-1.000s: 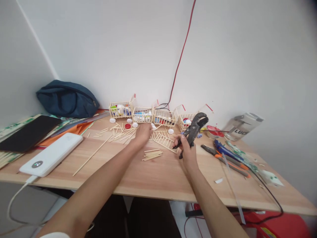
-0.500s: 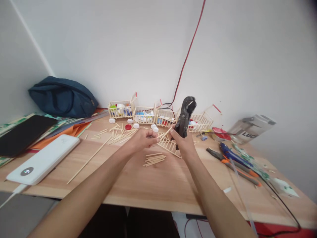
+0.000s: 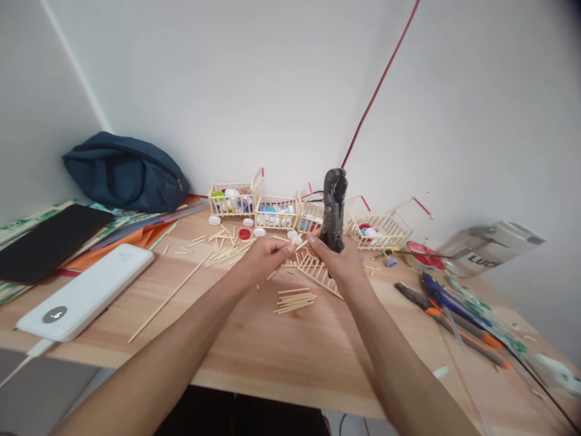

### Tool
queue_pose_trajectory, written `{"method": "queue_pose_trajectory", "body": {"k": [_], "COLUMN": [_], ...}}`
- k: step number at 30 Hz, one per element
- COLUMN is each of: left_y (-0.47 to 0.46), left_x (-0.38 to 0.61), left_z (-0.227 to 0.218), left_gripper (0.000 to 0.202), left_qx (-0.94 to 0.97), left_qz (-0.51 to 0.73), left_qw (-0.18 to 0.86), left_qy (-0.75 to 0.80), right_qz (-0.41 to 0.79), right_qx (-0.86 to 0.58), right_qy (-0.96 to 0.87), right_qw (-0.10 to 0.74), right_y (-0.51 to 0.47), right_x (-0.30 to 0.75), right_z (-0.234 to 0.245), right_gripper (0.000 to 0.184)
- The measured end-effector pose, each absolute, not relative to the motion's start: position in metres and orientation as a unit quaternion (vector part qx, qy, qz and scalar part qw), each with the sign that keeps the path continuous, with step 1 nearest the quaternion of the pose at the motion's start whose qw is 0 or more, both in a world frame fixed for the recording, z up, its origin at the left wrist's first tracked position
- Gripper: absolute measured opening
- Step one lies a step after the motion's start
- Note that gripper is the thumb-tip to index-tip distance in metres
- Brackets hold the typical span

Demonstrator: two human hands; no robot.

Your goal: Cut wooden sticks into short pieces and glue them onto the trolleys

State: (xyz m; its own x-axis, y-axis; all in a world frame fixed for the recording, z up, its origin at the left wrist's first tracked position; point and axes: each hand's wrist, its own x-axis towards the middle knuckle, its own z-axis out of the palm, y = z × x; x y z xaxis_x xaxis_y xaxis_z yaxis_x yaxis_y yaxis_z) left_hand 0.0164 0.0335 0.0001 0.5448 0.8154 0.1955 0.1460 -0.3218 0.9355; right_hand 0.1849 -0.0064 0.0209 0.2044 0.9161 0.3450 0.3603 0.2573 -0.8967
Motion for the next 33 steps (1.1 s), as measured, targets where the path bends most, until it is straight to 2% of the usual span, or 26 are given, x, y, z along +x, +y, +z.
{"method": "queue_pose_trajectory", "body": {"k": [10, 16, 24, 28, 33], "left_y": [0.024, 0.021, 0.024, 0.024, 0.021], "left_x": [0.015, 0.014, 0.014, 0.017, 0.022], "left_z": [0.012, 0.010, 0.001, -0.001, -0.001], "left_gripper": [0.043, 0.037, 0.040, 0.039, 0.035], "left_qx": [0.726, 0.650, 0.544, 0.536, 0.593], "left_qz": [0.301, 0.251, 0.243, 0.269, 0.296], "left_qw": [0.534, 0.654, 0.771, 0.765, 0.694], "left_qy": [0.311, 0.293, 0.226, 0.235, 0.282], "right_qz": [0.228, 0.210, 0.189, 0.152, 0.171], "right_qx": [-0.567, -0.572, -0.556, -0.556, -0.577], "right_qy": [-0.587, -0.584, -0.600, -0.628, -0.603], "right_qw": [0.531, 0.535, 0.543, 0.524, 0.523], "right_y": [-0.003, -0.008, -0.012, -0.013, -0.010], "right_x": [0.179, 0.181, 0.180, 0.182, 0.183], "right_z": [0.006, 0.005, 0.002, 0.001, -0.001], "right_gripper": [0.023, 0.024, 0.021, 0.018, 0.016]}}
